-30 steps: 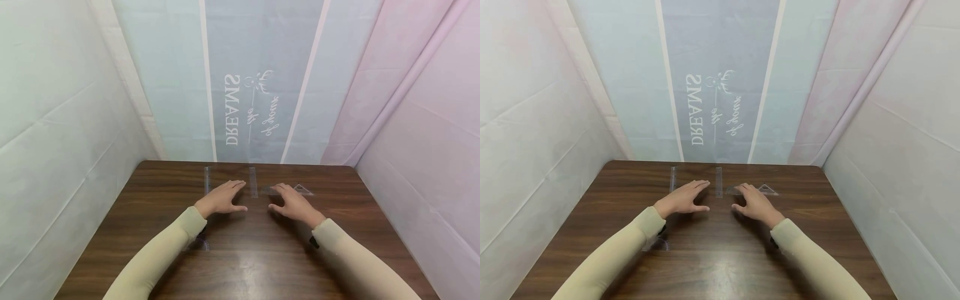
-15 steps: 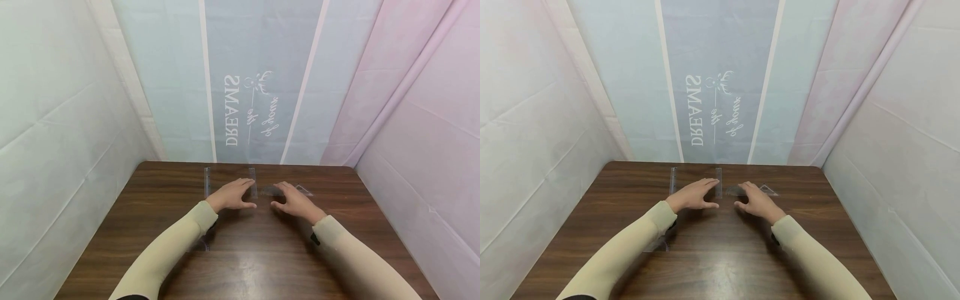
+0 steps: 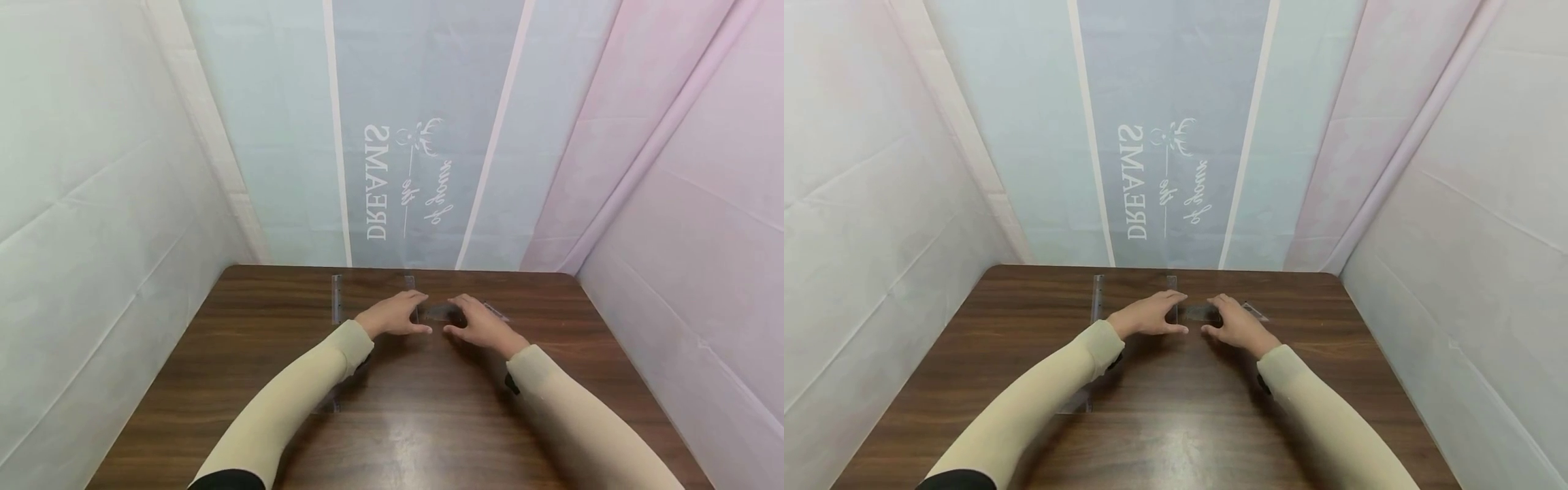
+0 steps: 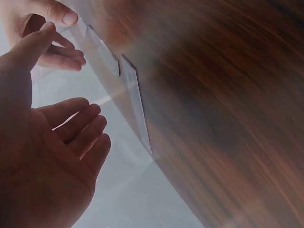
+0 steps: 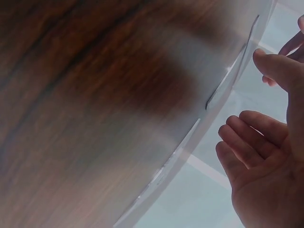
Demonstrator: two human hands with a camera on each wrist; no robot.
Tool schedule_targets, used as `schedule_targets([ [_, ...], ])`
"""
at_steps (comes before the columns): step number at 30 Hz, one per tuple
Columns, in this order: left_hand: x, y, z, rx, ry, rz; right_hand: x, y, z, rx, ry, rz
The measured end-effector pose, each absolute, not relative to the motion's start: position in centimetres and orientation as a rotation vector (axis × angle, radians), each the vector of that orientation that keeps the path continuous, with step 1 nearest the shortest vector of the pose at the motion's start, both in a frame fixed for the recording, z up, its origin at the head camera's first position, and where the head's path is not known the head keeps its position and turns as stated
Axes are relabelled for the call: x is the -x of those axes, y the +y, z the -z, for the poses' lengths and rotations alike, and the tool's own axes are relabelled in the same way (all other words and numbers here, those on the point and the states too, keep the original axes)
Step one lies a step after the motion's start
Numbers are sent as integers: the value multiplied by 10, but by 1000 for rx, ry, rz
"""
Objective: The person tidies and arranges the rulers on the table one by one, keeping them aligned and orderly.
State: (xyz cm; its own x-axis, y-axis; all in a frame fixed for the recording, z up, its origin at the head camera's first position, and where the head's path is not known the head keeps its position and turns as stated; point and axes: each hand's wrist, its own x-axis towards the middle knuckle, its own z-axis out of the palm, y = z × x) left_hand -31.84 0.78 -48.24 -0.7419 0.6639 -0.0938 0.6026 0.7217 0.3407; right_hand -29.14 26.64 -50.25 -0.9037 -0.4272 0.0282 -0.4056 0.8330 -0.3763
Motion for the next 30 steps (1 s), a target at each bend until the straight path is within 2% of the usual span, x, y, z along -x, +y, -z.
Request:
schedule_targets([
  [12,330,36,488,-1020,2723,-345,306,272,510,706,2942,579],
  [30,343,52,504,-985,2780,-221,314,272,515,692,2944,529],
])
